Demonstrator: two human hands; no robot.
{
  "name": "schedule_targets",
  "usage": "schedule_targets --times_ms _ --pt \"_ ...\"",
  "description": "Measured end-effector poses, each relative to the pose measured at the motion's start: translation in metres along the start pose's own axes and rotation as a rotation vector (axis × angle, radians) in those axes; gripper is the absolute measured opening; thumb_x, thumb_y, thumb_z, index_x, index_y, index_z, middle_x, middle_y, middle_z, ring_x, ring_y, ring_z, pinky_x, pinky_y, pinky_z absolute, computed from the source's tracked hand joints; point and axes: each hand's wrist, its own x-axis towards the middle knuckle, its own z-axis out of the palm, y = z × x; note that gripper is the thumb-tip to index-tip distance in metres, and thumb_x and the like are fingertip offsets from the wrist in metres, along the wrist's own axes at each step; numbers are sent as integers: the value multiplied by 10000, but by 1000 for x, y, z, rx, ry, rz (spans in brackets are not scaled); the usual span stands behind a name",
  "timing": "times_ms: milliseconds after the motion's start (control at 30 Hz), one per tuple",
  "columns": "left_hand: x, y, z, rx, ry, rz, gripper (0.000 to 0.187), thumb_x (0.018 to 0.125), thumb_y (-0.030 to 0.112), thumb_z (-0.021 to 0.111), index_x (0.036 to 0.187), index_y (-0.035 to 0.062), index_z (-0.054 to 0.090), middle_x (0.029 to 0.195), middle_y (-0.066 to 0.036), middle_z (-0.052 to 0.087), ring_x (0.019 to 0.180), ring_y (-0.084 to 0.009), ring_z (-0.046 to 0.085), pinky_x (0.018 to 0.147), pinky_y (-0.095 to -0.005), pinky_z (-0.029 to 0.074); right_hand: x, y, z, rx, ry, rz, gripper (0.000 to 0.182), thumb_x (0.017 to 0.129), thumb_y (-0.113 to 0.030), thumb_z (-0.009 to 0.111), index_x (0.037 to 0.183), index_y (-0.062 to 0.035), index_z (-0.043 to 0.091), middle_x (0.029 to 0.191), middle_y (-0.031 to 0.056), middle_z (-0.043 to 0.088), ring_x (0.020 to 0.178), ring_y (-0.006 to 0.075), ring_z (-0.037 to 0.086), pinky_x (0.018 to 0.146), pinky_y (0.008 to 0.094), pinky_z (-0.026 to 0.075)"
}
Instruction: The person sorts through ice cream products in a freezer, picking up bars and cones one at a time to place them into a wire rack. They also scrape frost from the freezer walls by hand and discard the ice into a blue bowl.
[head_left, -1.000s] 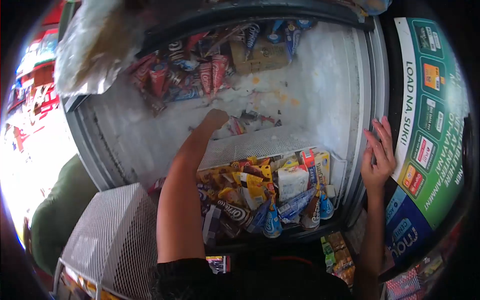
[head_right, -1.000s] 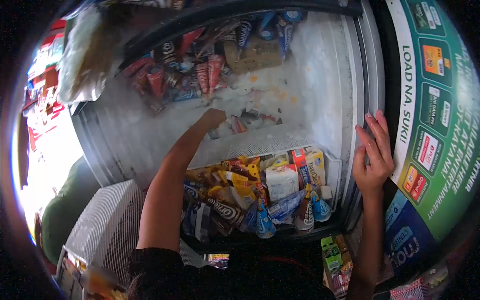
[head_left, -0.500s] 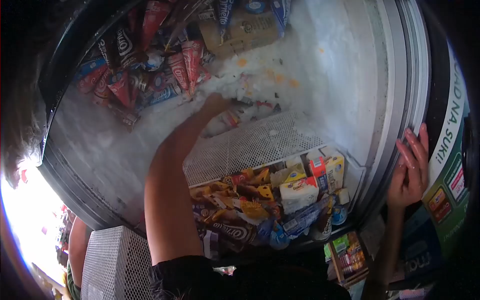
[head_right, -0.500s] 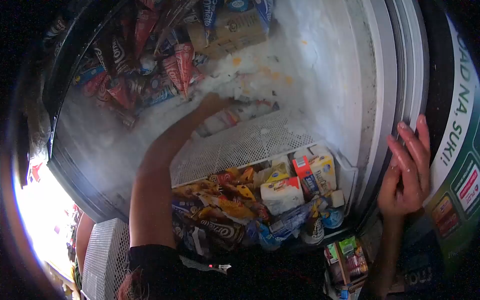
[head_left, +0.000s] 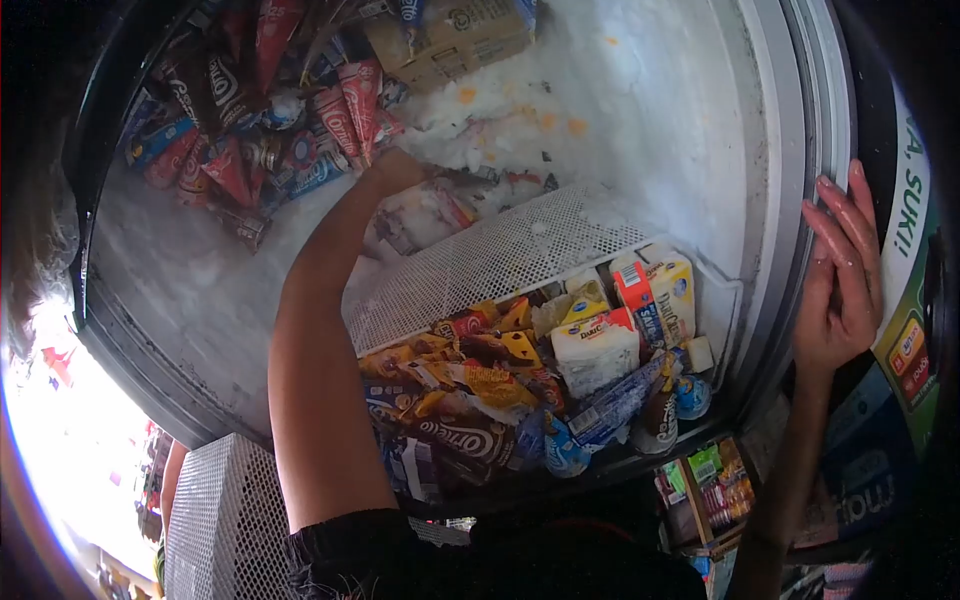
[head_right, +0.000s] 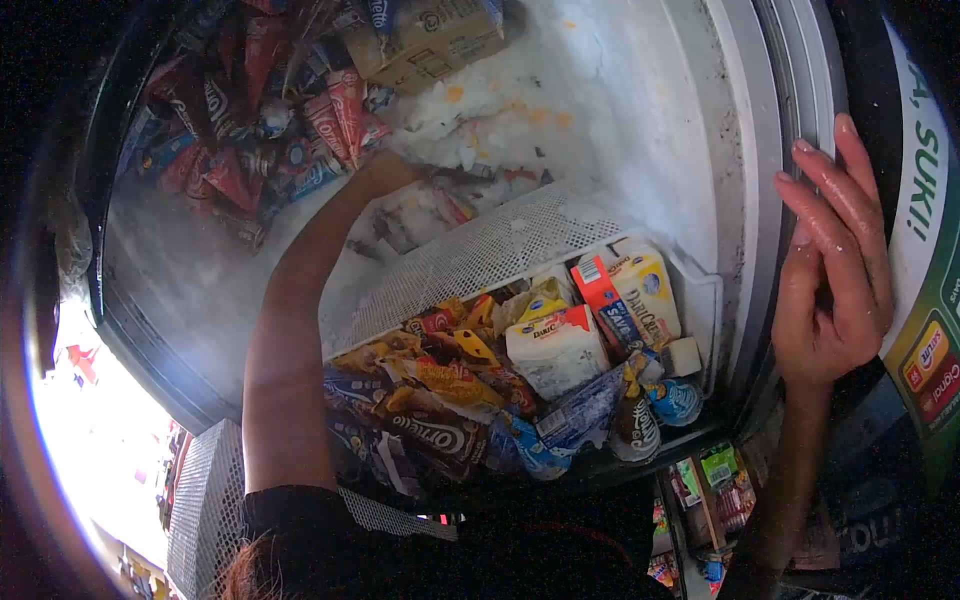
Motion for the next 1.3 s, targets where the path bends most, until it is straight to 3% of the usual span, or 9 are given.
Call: schedule_targets --times_ms 167,267,333,433,667,833,933,1033,1300 --pt "23 15 35 133 -111 71 291 811 141 540 1091 129 615 804 -97 660 745 -250 672 577 -396 533 -1 0 0 -43 -9 -7 272 845 113 444 1050 90 622 1209 236 556 1221 374 469 982 430 422" --pt "36 37 42 21 101 211 188 820 154 520 924 67 651 787 -90 672 746 -259 678 594 -399 533 1 0 -3 -72 -23 -5 252 858 95 456 1044 85 625 1205 227 562 1225 377 464 985 429 420" --pt "43 61 51 -103 15 -131 130 769 125 563 791 55 670 749 -86 670 735 -263 676 601 -396 531 1 0 -5 -92 -69 -12 245 866 89 460 1046 79 626 1193 219 570 1230 379 457 988 432 421" --pt "51 61 82 -142 72 -220 121 756 117 575 753 73 687 731 -88 671 736 -264 675 607 -391 530 -1 3 -6 -78 -74 -19 243 873 87 459 1054 75 622 1183 211 576 1232 379 454 987 437 427" --pt "47 45 68 -99 117 -67 139 758 153 593 750 68 702 734 -94 674 738 -250 676 632 -368 526 -2 3 -6 -99 -94 -4 249 877 92 447 1059 74 615 1181 209 577 1233 393 447 985 439 431" --pt "5 69 4 -472 -107 -139 420 771 445 652 897 46 690 912 -158 669 855 -302 657 702 -407 514 -2 5 -7 -54 -84 -12 262 870 105 435 1063 77 610 1193 215 565 1233 410 439 989 439 430" --pt "-1 70 67 -535 -356 -216 548 791 536 607 996 30 655 1002 -177 645 928 -334 629 750 -431 500 -3 6 -7 -57 -92 -21 267 869 106 431 1071 79 604 1195 216 562 1238 410 433 989 442 430" --pt "-16 86 70 -699 99 -344 479 813 465 591 1006 29 648 1050 -170 633 963 -340 614 797 -426 488 -3 4 -4 -50 -63 9 270 871 106 429 1076 80 602 1192 217 563 1239 411 431 987 447 430" --pt "9 70 68 -541 -266 -271 333 792 222 590 1055 19 614 988 -189 630 920 -316 616 786 -414 496 2 2 -5 -66 -63 -27 266 870 97 431 1063 79 613 1185 218 571 1230 386 453 974 426 435"
